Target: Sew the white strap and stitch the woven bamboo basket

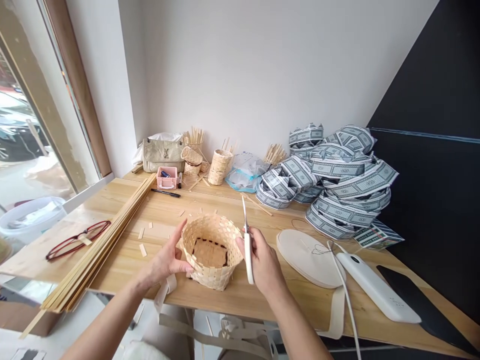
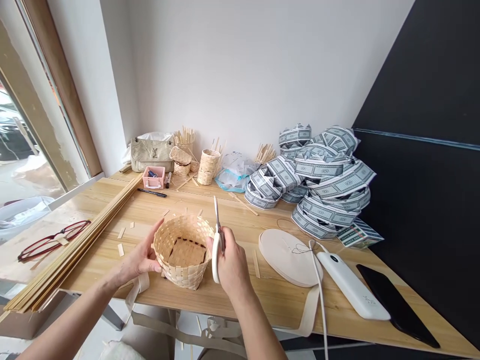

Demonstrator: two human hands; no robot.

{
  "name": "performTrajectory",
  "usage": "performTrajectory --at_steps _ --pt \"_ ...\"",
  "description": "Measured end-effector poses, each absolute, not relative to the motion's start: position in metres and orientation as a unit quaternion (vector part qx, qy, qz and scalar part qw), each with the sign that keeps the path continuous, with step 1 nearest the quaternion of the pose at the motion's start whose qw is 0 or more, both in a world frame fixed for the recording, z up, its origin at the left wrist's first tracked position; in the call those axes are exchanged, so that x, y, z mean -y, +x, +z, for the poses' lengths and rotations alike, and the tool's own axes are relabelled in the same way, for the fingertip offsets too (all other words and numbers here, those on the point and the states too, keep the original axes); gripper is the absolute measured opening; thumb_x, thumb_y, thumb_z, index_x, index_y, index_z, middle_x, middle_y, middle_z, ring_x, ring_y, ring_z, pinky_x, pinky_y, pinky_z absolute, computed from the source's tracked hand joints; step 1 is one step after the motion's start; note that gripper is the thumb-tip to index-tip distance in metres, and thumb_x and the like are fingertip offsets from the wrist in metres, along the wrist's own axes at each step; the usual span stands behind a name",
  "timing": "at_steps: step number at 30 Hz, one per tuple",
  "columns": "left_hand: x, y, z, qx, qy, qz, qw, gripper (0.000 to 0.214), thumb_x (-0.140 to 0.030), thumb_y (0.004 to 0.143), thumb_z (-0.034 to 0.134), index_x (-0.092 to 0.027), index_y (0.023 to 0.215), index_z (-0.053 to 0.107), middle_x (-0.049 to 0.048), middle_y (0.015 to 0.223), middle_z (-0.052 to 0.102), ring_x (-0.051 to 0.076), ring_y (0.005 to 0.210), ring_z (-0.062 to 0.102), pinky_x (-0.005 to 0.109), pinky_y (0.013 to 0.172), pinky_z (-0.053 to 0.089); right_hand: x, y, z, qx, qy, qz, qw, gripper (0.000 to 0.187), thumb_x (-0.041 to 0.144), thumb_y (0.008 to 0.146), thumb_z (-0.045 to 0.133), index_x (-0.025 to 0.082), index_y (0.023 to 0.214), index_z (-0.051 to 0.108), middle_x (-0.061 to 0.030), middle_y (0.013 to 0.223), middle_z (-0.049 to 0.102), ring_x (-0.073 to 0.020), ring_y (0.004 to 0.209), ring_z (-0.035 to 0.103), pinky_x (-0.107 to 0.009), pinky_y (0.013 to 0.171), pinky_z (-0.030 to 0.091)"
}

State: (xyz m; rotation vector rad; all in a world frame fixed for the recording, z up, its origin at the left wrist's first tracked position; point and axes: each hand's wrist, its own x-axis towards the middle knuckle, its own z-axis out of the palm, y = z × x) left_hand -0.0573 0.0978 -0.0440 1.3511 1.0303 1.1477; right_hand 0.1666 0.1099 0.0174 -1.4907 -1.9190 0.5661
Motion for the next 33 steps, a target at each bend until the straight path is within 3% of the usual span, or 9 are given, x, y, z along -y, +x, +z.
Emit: performTrajectory --at_steps 4,9,14,23,27,33 --pt "-0.088 -0.051 -0.046 -0.443 0.547 0.516 0.487 0.126 -0.055 0.042 0.081 -0.026 0.142 0.008 0.0176 0.138 0.031 0.020 0.082 0.056 0.026 0.063 0.047 -0.131 0.170 0.017 0.760 -0.525 0.239 0.299 0.022 0.040 0.088 0.038 0.020 0.093 0.045 0.0016 0.067 0.054 -0.0150 0.060 0.052 -0.023 0.057 0.039" --pt "-0.086 -0.048 -0.047 -0.492 0.578 0.479 0.441 0.110 -0.048 0.054 0.078 -0.024 0.139 0.013 0.0072 0.101 0.053 0.004 0.047 0.035 0.018 0.044 0.028 -0.123 0.182 0.043 0.781 -0.522 0.209 0.272 0.019 0.037 0.086 0.045 0.021 0.095 0.046 0.0025 0.067 0.055 -0.0152 0.060 0.050 -0.023 0.056 0.035" --pt "-0.087 -0.044 -0.040 -0.517 0.603 0.478 0.375 0.105 -0.052 0.054 0.076 -0.023 0.136 0.017 0.0079 0.104 0.052 0.001 0.043 0.027 0.019 0.041 0.022 -0.080 0.192 0.078 0.850 -0.490 0.174 0.086 0.009 0.028 0.079 0.057 0.025 0.086 0.052 0.0056 0.069 0.059 -0.0125 0.057 0.051 -0.021 0.053 0.030" --pt "-0.081 -0.047 -0.031 -0.543 0.686 0.419 0.243 0.060 -0.051 0.064 0.069 -0.021 0.113 0.050 0.0010 0.075 0.055 0.014 0.058 0.050 0.024 0.056 0.039 -0.066 0.191 0.079 0.872 -0.479 0.102 -0.025 0.007 0.030 0.079 0.059 0.024 0.082 0.055 0.0049 0.073 0.064 -0.0152 0.063 0.057 -0.023 0.054 0.029" --pt "-0.080 -0.046 -0.027 -0.550 0.690 0.414 0.223 0.060 -0.054 0.063 0.068 -0.020 0.110 0.052 -0.0006 0.067 0.052 0.019 0.066 0.055 0.027 0.063 0.042 -0.068 0.185 0.085 0.874 -0.475 0.083 -0.054 0.007 0.031 0.080 0.057 0.024 0.083 0.058 0.0020 0.074 0.065 -0.0177 0.066 0.059 -0.025 0.056 0.030" --pt "-0.079 -0.045 -0.028 -0.566 0.688 0.400 0.215 0.064 -0.061 0.063 0.064 -0.017 0.108 0.049 -0.0025 0.063 0.047 0.019 0.063 0.053 0.027 0.061 0.042 -0.069 0.182 0.089 0.884 -0.458 0.081 -0.050 0.010 0.032 0.079 0.060 0.027 0.087 0.059 0.0022 0.073 0.066 -0.0183 0.065 0.061 -0.025 0.055 0.029"
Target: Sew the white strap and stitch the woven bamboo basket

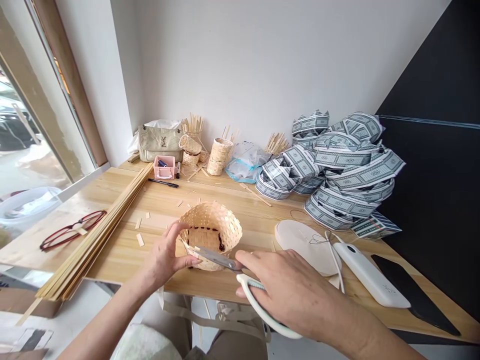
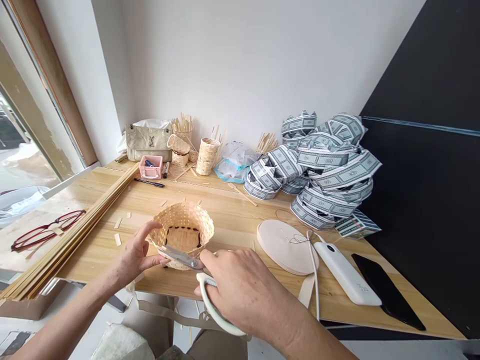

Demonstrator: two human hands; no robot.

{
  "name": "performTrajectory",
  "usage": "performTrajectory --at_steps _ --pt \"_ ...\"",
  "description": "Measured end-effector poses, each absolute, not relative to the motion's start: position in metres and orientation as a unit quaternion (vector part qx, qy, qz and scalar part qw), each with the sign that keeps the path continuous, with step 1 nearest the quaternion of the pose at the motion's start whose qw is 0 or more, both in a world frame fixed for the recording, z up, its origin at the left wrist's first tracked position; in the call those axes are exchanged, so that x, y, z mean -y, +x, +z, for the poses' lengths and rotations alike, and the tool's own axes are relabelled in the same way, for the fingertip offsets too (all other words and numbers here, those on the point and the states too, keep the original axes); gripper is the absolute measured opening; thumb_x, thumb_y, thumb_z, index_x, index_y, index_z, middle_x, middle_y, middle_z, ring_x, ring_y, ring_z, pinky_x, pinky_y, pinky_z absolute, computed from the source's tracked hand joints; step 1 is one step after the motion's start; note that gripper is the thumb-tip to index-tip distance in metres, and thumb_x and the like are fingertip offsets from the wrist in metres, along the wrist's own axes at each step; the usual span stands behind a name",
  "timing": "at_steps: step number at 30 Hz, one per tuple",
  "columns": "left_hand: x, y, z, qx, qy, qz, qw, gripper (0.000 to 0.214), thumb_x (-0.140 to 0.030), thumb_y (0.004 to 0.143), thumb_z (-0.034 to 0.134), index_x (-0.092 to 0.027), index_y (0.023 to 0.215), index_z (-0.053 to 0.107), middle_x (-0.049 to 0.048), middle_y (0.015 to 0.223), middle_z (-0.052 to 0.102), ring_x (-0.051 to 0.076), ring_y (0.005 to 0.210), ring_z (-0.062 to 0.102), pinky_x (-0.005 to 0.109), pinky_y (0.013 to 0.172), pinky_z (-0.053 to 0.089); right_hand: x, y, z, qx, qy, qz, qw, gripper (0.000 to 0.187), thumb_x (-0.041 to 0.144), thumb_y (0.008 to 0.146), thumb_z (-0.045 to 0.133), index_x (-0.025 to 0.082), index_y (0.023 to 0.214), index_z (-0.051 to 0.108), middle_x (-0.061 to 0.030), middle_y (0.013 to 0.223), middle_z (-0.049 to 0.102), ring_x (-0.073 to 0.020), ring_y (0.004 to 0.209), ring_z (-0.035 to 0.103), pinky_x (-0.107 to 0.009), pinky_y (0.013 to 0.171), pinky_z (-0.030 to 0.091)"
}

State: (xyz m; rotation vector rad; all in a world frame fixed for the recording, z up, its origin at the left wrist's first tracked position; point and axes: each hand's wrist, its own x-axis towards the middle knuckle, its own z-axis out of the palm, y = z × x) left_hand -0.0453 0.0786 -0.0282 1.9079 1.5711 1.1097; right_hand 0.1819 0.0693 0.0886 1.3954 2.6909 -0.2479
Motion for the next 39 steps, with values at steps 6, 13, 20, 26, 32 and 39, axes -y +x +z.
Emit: performTrajectory --at_steps 6,13,20,26,32,39 --pt "-0.077 -0.043 -0.029 -0.591 0.691 0.364 0.199 0.071 -0.068 0.062 0.059 -0.016 0.109 0.048 -0.0054 0.058 0.039 0.017 0.053 0.048 0.027 0.055 0.041 -0.070 0.180 0.092 -0.879 0.463 -0.093 0.060 0.011 0.036 0.078 0.062 0.026 0.081 0.059 0.0021 0.070 0.066 -0.0176 0.063 0.061 -0.023 0.052 0.027" --pt "-0.075 -0.043 -0.026 -0.593 0.703 0.345 0.186 0.073 -0.071 0.063 0.054 -0.014 0.108 0.047 -0.0100 0.050 0.029 0.014 0.042 0.040 0.027 0.053 0.040 -0.068 0.176 0.092 -0.886 0.451 -0.062 0.081 0.015 0.035 0.078 0.062 0.023 0.074 0.054 0.0021 0.067 0.066 -0.0190 0.060 0.062 -0.025 0.049 0.023" --pt "-0.076 -0.041 -0.022 -0.596 0.709 0.335 0.173 0.068 -0.069 0.063 0.057 -0.016 0.105 0.046 -0.0134 0.046 0.024 0.011 0.036 0.032 0.024 0.049 0.034 -0.072 0.177 0.090 -0.890 0.443 -0.062 0.086 0.022 0.043 0.077 0.063 0.023 0.075 0.055 0.0013 0.063 0.065 -0.0180 0.057 0.061 -0.025 0.047 0.020" --pt "-0.075 -0.042 -0.021 -0.600 0.704 0.333 0.182 0.065 -0.062 0.063 0.062 -0.016 0.106 0.047 -0.0129 0.047 0.027 0.012 0.038 0.034 0.023 0.048 0.033 -0.073 0.177 0.090 -0.892 0.434 -0.096 0.086 0.021 0.040 0.078 0.063 0.021 0.075 0.054 0.0001 0.064 0.066 -0.0183 0.057 0.061 -0.024 0.047 0.021" --pt "-0.076 -0.042 -0.030 -0.595 0.706 0.350 0.158 0.066 -0.063 0.061 0.063 -0.019 0.108 0.048 -0.0069 0.058 0.043 0.014 0.047 0.045 0.023 0.052 0.036 -0.069 0.178 0.090 -0.883 0.444 -0.124 0.090 0.018 0.037 0.080 0.061 0.021 0.076 0.054 -0.0006 0.060 0.064 -0.0182 0.055 0.060 -0.023 0.047 0.022" --pt "-0.080 -0.046 -0.028 -0.584 0.714 0.349 0.166 0.062 -0.061 0.063 0.063 -0.018 0.105 0.049 0.0008 0.074 0.055 0.012 0.047 0.046 0.023 0.049 0.037 -0.088 0.209 0.094 -0.832 0.532 -0.147 -0.051 0.016 0.039 0.080 0.056 0.025 0.086 0.052 0.0035 0.064 0.058 -0.0157 0.056 0.053 -0.023 0.051 0.029"
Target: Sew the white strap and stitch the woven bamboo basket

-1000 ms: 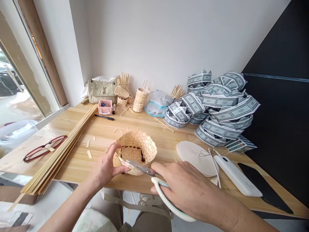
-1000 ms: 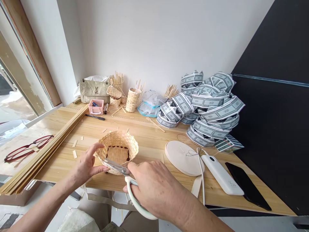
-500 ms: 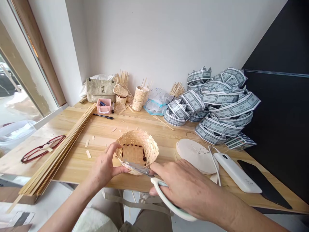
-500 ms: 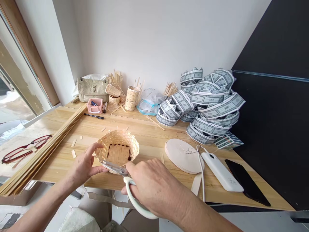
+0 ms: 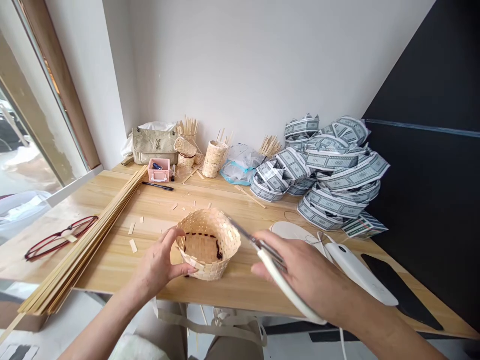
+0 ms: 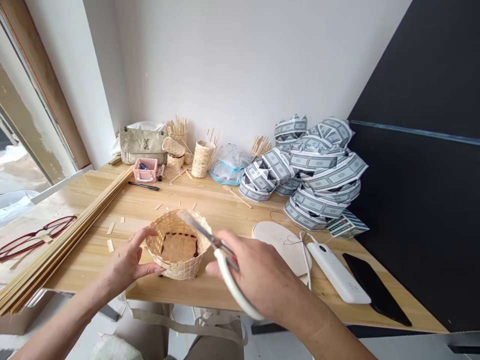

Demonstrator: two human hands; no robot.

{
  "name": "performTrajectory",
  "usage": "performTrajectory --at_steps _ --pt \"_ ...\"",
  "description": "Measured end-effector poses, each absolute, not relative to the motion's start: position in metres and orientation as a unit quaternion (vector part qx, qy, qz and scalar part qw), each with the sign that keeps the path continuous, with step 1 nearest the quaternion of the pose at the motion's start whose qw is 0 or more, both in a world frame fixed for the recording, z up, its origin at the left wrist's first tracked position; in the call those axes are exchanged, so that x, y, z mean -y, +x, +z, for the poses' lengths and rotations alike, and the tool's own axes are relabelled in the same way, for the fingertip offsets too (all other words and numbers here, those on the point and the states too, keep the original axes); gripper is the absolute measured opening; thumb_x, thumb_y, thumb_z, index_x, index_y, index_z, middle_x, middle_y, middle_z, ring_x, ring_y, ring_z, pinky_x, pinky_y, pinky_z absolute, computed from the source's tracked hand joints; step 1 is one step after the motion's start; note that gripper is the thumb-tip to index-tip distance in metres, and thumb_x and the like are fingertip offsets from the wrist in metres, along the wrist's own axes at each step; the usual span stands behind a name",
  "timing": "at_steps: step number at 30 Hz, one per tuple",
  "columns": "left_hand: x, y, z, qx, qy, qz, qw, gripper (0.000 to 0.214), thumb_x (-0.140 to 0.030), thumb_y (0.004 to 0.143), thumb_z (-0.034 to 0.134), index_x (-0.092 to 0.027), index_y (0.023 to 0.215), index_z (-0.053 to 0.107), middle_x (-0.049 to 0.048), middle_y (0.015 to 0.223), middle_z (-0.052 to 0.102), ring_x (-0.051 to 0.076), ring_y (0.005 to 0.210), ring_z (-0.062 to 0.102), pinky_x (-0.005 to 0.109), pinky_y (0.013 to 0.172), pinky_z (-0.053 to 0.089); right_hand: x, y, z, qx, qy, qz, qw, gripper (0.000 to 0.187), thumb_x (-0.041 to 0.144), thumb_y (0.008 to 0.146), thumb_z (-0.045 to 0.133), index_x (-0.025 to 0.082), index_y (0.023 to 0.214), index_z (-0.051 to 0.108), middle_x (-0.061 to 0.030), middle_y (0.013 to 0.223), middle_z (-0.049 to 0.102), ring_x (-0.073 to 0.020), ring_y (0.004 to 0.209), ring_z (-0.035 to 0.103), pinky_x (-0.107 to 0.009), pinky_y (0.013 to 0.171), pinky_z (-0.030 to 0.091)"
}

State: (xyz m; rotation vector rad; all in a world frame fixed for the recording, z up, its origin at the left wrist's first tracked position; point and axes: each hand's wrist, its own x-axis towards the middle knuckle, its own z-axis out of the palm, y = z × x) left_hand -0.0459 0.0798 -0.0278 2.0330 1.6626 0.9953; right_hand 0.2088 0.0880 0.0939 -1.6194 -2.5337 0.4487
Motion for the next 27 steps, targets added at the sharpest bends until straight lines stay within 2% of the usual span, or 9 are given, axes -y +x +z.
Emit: performTrajectory --at_steps 2,5,9,13,17,19,21,22,27 --pt "-0.083 -0.053 -0.031 -0.572 0.714 0.377 0.143 0.061 -0.060 0.063 0.063 -0.019 0.105 0.050 0.0015 0.077 0.057 0.012 0.047 0.046 0.023 0.049 0.036 -0.104 0.223 0.084 0.787 -0.588 0.158 0.099 0.020 0.043 0.083 0.049 0.023 0.085 0.050 0.0020 0.066 0.057 -0.0167 0.061 0.053 -0.024 0.055 0.032" --pt "-0.091 -0.067 -0.039 -0.551 0.727 0.391 0.125 0.059 -0.057 0.063 0.066 -0.020 0.107 0.050 -0.0063 0.055 0.047 0.012 0.043 0.043 0.022 0.048 0.035 -0.133 0.239 0.059 0.730 -0.651 0.174 0.117 0.019 0.038 0.080 0.052 0.022 0.089 0.052 -0.0005 0.079 0.062 -0.0177 0.072 0.056 -0.024 0.060 0.036" --pt "-0.101 -0.084 -0.046 -0.538 0.731 0.400 0.130 0.058 -0.053 0.063 0.068 -0.021 0.109 0.052 -0.0121 0.043 0.030 0.010 0.035 0.031 0.021 0.045 0.029 -0.164 0.242 0.019 0.710 -0.675 0.183 0.082 0.015 0.034 0.083 0.052 0.019 0.083 0.055 -0.0007 0.079 0.062 -0.0146 0.071 0.058 -0.023 0.060 0.040" --pt "-0.101 -0.087 -0.047 -0.532 0.713 0.423 0.169 0.063 -0.048 0.063 0.070 -0.020 0.117 0.050 -0.0129 0.042 0.024 0.009 0.035 0.026 0.019 0.042 0.023 -0.181 0.230 -0.009 0.687 -0.708 0.159 0.022 0.023 0.036 0.088 0.050 0.014 0.089 0.058 -0.0023 0.083 0.060 -0.0143 0.073 0.057 -0.030 0.068 0.046" --pt "-0.092 -0.078 -0.042 -0.548 0.668 0.458 0.208 0.075 -0.047 0.066 0.068 -0.021 0.129 0.040 -0.0103 0.046 0.037 0.007 0.036 0.025 0.019 0.042 0.022 -0.187 0.217 -0.019 0.685 -0.716 0.133 -0.022 0.023 0.035 0.089 0.052 0.014 0.099 0.057 -0.0047 0.096 0.059 -0.0165 0.084 0.058 -0.035 0.076 0.048" --pt "-0.084 -0.076 -0.038 -0.558 0.632 0.490 0.220 0.081 -0.049 0.063 0.070 -0.024 0.132 0.036 -0.0023 0.068 0.057 0.005 0.037 0.025 0.019 0.041 0.023 -0.188 0.212 -0.020 0.687 -0.715 0.125 -0.039 0.023 0.034 0.089 0.052 0.015 0.100 0.058 -0.0050 0.098 0.059 -0.0168 0.086 0.058 -0.036 0.077 0.048" --pt "-0.074 -0.078 -0.033 -0.563 0.594 0.524 0.234 0.078 -0.048 0.063 0.070 -0.029 0.131 0.035 0.0056 0.100 0.059 0.003 0.039 0.027 0.019 0.040 0.025 -0.188 0.210 -0.017 0.690 -0.712 0.118 -0.050 0.023 0.033 0.089 0.053 0.015 0.101 0.058 -0.0051 0.099 0.060 -0.0171 0.087 0.058 -0.037 0.079 0.048" --pt "-0.068 -0.081 -0.030 -0.564 0.574 0.541 0.244 0.073 -0.046 0.065 0.069 -0.030 0.128 0.037 0.0061 0.107 0.056 0.003 0.040 0.029 0.019 0.040 0.028 -0.188 0.209 -0.013 0.693 -0.710 0.115 -0.053 0.023 0.033 0.088 0.054 0.015 0.101 0.058 -0.0049 0.099 0.060 -0.0173 0.088 0.058 -0.038 0.080 0.047" --pt "-0.030 -0.085 -0.007 -0.553 0.426 0.618 0.362 0.045 -0.050 0.066 0.066 -0.024 0.101 0.055 -0.0010 0.068 0.054 0.012 0.056 0.051 0.019 0.047 0.042 -0.162 0.202 0.026 0.703 -0.703 0.110 -0.010 0.016 0.021 0.087 0.050 0.012 0.092 0.062 -0.0105 0.090 0.064 -0.0224 0.087 0.059 -0.036 0.075 0.044"
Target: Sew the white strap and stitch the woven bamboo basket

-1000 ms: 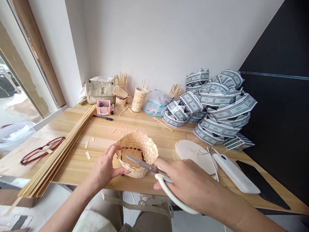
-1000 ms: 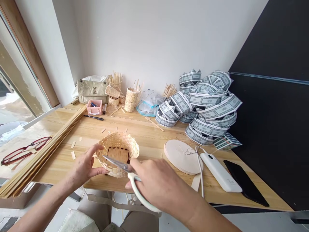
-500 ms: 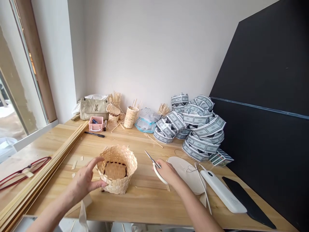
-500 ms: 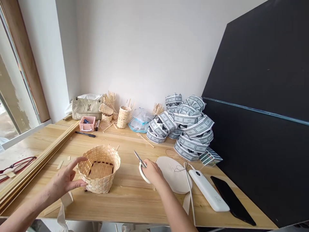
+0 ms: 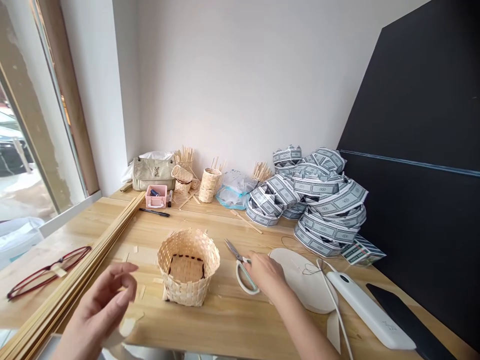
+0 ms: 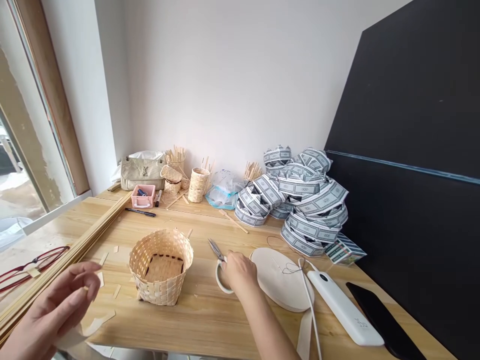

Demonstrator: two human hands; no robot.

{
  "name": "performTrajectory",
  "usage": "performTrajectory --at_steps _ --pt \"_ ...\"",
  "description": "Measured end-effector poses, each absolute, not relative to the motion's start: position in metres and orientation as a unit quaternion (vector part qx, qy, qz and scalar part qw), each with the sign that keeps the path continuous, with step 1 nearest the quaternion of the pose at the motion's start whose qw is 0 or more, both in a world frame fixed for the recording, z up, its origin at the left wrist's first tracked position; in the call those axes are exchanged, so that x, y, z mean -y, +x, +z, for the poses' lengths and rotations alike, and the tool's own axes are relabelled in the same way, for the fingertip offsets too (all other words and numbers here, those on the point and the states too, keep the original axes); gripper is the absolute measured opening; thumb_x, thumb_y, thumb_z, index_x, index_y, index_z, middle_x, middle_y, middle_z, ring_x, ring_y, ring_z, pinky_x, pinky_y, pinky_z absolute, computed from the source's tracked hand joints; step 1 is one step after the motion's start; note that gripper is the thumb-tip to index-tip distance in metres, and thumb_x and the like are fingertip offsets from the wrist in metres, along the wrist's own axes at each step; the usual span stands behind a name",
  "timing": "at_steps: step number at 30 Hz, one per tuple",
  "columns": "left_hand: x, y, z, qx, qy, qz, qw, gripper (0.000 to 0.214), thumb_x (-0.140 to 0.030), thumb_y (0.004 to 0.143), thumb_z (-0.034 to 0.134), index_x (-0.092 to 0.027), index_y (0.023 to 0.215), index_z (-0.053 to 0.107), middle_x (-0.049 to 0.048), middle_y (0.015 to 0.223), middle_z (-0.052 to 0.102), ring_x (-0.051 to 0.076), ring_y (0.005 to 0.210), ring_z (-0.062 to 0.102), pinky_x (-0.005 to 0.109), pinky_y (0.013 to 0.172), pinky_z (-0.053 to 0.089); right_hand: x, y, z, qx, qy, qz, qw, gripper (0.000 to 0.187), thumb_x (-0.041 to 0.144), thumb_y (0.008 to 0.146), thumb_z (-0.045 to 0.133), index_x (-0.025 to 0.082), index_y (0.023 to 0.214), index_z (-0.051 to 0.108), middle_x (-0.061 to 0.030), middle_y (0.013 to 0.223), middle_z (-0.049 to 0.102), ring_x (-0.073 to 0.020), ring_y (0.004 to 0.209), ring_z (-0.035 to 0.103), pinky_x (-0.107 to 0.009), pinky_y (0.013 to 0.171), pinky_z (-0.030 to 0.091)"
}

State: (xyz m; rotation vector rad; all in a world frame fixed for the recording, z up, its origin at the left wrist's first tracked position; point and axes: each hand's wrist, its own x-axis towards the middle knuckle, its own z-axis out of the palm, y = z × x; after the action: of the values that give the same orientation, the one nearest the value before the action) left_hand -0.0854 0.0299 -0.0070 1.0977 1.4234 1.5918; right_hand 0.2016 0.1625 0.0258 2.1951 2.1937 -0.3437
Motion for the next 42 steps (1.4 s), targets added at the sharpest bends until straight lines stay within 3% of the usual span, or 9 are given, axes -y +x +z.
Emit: performTrajectory --at_steps 3,4,7,11,18,26,34,39,42 --pt "-0.014 -0.069 0.009 -0.521 0.350 0.634 0.452 0.044 -0.054 0.063 0.067 -0.021 0.089 0.059 0.0019 0.070 0.057 0.013 0.055 0.052 0.019 0.041 0.040 -0.119 0.185 0.053 -0.755 0.618 -0.204 -0.073 0.031 0.031 0.093 0.035 0.018 0.082 0.061 -0.0026 0.076 0.065 -0.0144 0.075 0.061 -0.023 0.066 0.042" --pt "-0.012 -0.062 0.015 -0.502 0.347 0.633 0.476 0.041 -0.053 0.065 0.067 -0.020 0.088 0.059 0.0016 0.068 0.056 0.011 0.052 0.050 0.018 0.040 0.037 -0.103 0.177 0.058 -0.766 0.532 -0.334 -0.136 0.031 0.034 0.092 0.037 0.017 0.081 0.061 -0.0023 0.073 0.065 -0.0135 0.070 0.061 -0.021 0.062 0.042" --pt "-0.016 -0.040 0.030 -0.424 0.346 0.645 0.534 0.029 -0.043 0.071 0.066 -0.018 0.084 0.059 -0.0033 0.056 0.048 0.004 0.041 0.036 0.015 0.040 0.031 -0.065 0.153 0.060 -0.709 0.358 -0.575 -0.195 0.038 0.045 0.081 0.055 0.017 0.107 0.056 -0.0002 0.066 0.061 -0.0124 0.059 0.058 -0.019 0.053 0.038" --pt "-0.030 -0.025 0.042 -0.333 0.380 0.647 0.571 0.018 -0.033 0.078 0.059 -0.017 0.087 0.058 -0.0044 0.056 0.048 0.001 0.037 0.033 0.014 0.043 0.029 -0.049 0.132 0.044 -0.615 0.287 -0.696 -0.234 0.055 0.040 0.069 0.069 0.019 0.116 0.050 -0.0040 0.096 0.059 -0.0060 0.050 0.054 -0.017 0.047 0.034" --pt "-0.037 -0.018 0.040 -0.316 0.360 0.658 0.581 0.014 -0.030 0.083 0.052 -0.017 0.086 0.054 -0.0049 0.057 0.048 0.000 0.035 0.028 0.014 0.039 0.020 -0.049 0.126 0.030 -0.590 0.386 -0.648 -0.288 0.021 0.026 0.068 0.063 0.016 0.085 0.059 0.0070 0.054 0.044 -0.0058 0.047 0.037 -0.017 0.046 0.029" --pt "-0.036 -0.017 0.044 -0.343 0.395 0.667 0.531 0.014 -0.032 0.080 0.054 -0.018 0.081 0.054 -0.0052 0.056 0.046 0.002 0.037 0.028 0.014 0.039 0.021 -0.045 0.128 0.022 -0.654 0.342 -0.608 -0.293 0.011 0.023 0.067 0.062 0.015 0.063 0.056 0.0023 0.069 0.049 -0.0094 0.065 0.042 -0.020 0.059 0.032" --pt "-0.024 -0.050 0.023 -0.499 0.729 0.364 0.294 0.019 -0.034 0.076 0.060 -0.022 0.087 0.070 0.0023 0.064 0.060 0.012 0.052 0.052 0.018 0.046 0.038 -0.048 0.177 0.031 -0.659 0.414 -0.583 -0.232 0.007 0.020 0.073 0.053 0.015 0.068 0.054 0.0035 0.059 0.051 -0.0087 0.055 0.044 -0.020 0.053 0.033" --pt "-0.024 -0.043 0.010 -0.486 0.704 0.401 0.329 0.016 -0.035 0.074 0.061 -0.022 0.077 0.072 0.0024 0.059 0.065 0.013 0.050 0.055 0.019 0.047 0.042 -0.045 0.171 0.039 -0.672 0.413 -0.550 -0.274 0.011 0.024 0.081 0.051 0.016 0.074 0.054 0.0021 0.066 0.055 -0.0097 0.062 0.048 -0.020 0.057 0.035" --pt "-0.020 -0.033 0.021 -0.476 0.660 0.460 0.357 0.017 -0.034 0.075 0.060 -0.021 0.072 0.070 0.0019 0.056 0.062 0.012 0.047 0.052 0.019 0.043 0.040 -0.042 0.162 0.036 -0.679 0.401 -0.552 -0.270 0.022 0.032 0.078 0.060 0.019 0.095 0.060 -0.0005 0.086 0.058 -0.0108 0.069 0.050 -0.021 0.063 0.038"
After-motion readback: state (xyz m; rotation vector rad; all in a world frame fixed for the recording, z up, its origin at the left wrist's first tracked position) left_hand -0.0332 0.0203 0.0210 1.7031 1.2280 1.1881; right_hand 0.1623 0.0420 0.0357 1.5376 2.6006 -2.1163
